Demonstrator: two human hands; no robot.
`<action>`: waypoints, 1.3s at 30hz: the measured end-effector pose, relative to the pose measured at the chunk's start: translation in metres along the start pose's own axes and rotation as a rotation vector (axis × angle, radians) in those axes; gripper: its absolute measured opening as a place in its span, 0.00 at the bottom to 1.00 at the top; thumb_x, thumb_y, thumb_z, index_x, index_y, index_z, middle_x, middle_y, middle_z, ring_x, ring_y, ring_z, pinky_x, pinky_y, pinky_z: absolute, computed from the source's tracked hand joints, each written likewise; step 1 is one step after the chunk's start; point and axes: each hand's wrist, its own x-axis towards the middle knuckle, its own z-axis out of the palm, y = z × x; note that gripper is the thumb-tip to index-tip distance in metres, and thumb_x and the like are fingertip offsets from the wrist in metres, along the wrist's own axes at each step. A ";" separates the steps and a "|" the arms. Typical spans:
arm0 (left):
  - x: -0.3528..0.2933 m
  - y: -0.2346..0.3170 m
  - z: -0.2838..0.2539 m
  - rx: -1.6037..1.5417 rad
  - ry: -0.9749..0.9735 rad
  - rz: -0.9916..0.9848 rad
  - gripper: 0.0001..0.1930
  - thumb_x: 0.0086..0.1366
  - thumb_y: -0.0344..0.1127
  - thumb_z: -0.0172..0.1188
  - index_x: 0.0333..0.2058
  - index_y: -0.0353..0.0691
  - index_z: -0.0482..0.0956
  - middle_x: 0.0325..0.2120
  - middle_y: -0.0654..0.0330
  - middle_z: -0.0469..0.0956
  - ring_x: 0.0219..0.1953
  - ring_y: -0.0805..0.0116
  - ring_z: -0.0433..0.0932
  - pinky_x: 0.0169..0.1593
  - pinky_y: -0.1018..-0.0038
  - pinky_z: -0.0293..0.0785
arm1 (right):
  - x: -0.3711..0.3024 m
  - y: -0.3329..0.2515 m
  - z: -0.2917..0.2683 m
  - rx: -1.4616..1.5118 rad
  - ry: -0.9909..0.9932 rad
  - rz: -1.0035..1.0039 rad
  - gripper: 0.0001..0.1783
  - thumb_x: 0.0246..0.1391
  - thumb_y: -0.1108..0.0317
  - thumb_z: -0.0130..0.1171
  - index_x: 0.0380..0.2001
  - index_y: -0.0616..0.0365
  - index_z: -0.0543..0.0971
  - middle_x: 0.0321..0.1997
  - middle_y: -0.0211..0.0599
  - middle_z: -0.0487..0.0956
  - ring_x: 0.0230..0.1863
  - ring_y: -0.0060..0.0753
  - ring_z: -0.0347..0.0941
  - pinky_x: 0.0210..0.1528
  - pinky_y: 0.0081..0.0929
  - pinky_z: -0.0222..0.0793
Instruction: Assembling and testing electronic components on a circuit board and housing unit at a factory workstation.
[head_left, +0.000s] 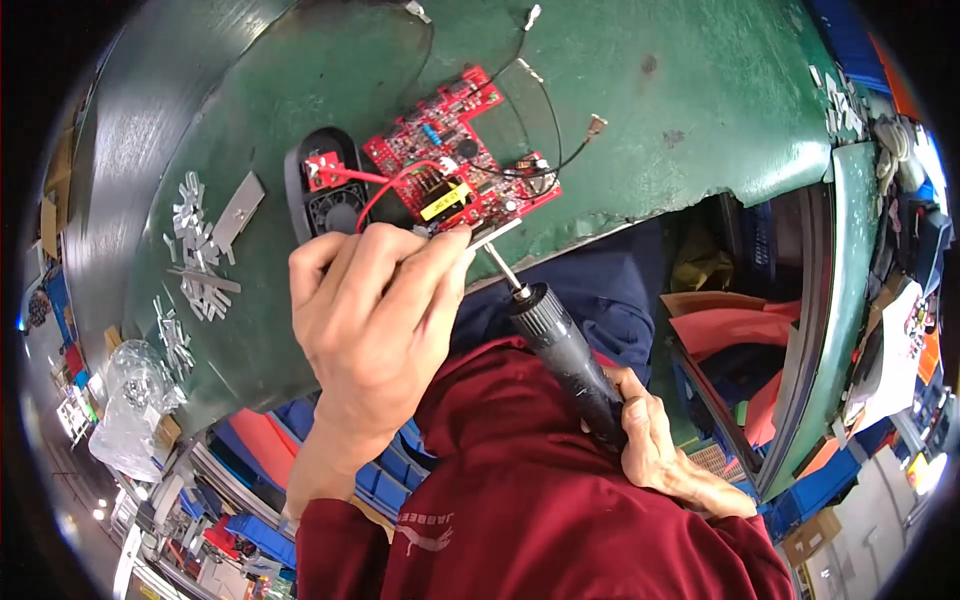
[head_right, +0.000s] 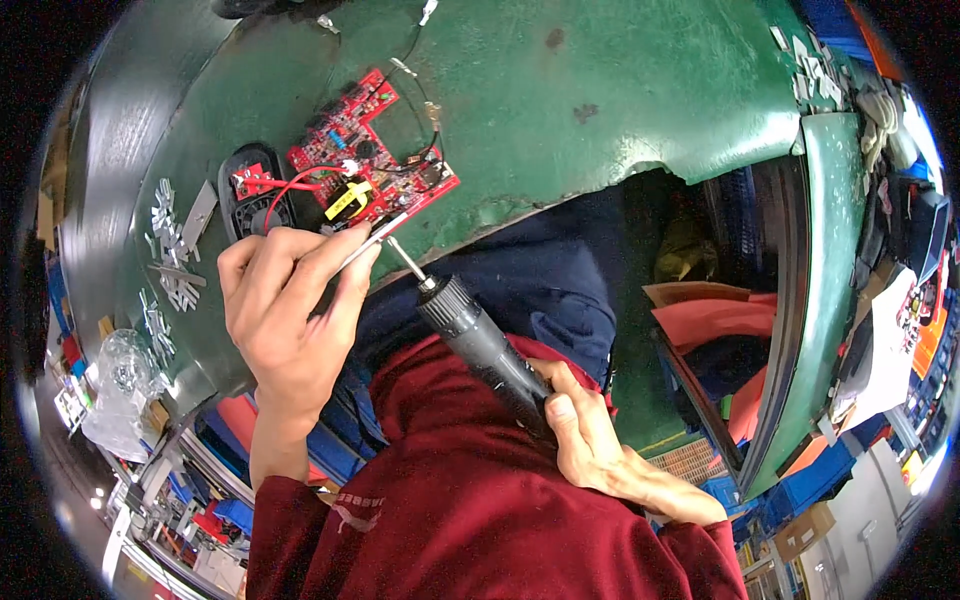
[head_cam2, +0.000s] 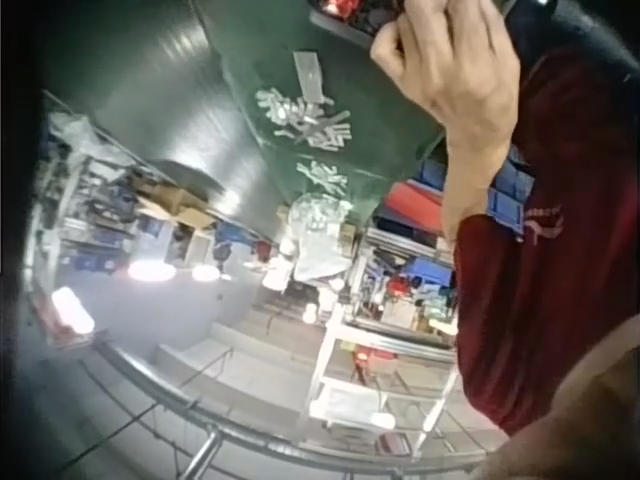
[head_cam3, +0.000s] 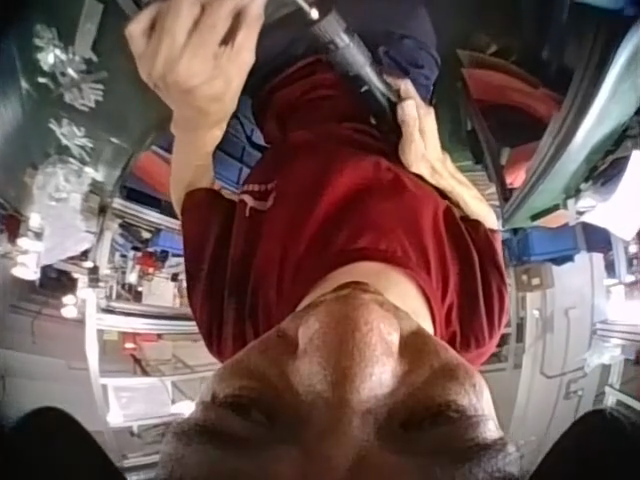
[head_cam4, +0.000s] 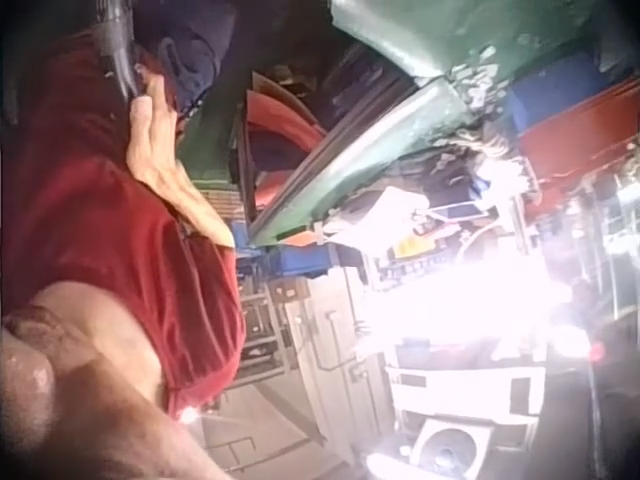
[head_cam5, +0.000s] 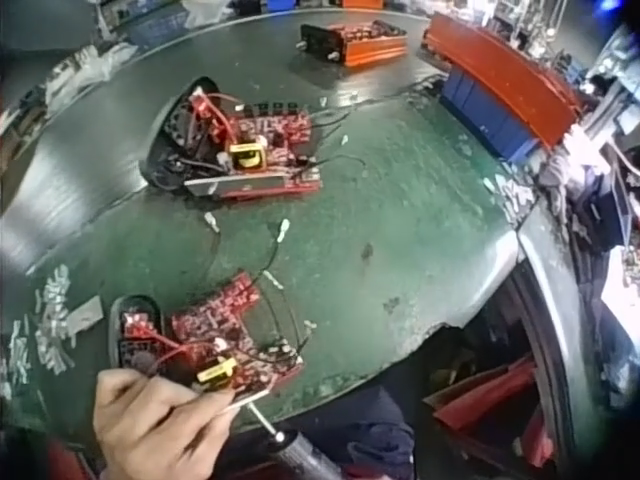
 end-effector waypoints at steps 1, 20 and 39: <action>-0.001 0.000 0.000 -0.003 0.001 0.008 0.15 0.48 0.26 0.74 0.37 0.46 0.87 0.25 0.69 0.77 0.29 0.70 0.72 0.41 0.71 0.64 | 0.000 0.001 -0.001 -0.005 -0.006 0.000 0.26 0.71 0.55 0.37 0.59 0.65 0.69 0.41 0.42 0.78 0.41 0.30 0.75 0.50 0.30 0.68; -0.002 -0.001 0.002 -0.021 0.014 0.000 0.14 0.48 0.27 0.74 0.36 0.43 0.85 0.25 0.69 0.76 0.28 0.70 0.73 0.41 0.70 0.64 | -0.001 -0.006 0.005 -0.013 -0.017 -0.018 0.33 0.72 0.46 0.33 0.59 0.68 0.68 0.40 0.39 0.78 0.40 0.27 0.73 0.48 0.28 0.69; -0.005 -0.001 0.004 -0.027 0.038 0.019 0.13 0.52 0.28 0.70 0.39 0.41 0.84 0.26 0.70 0.72 0.27 0.74 0.73 0.43 0.70 0.65 | -0.003 -0.014 0.002 0.004 -0.062 0.032 0.35 0.72 0.42 0.31 0.58 0.65 0.69 0.33 0.32 0.78 0.33 0.22 0.71 0.38 0.23 0.67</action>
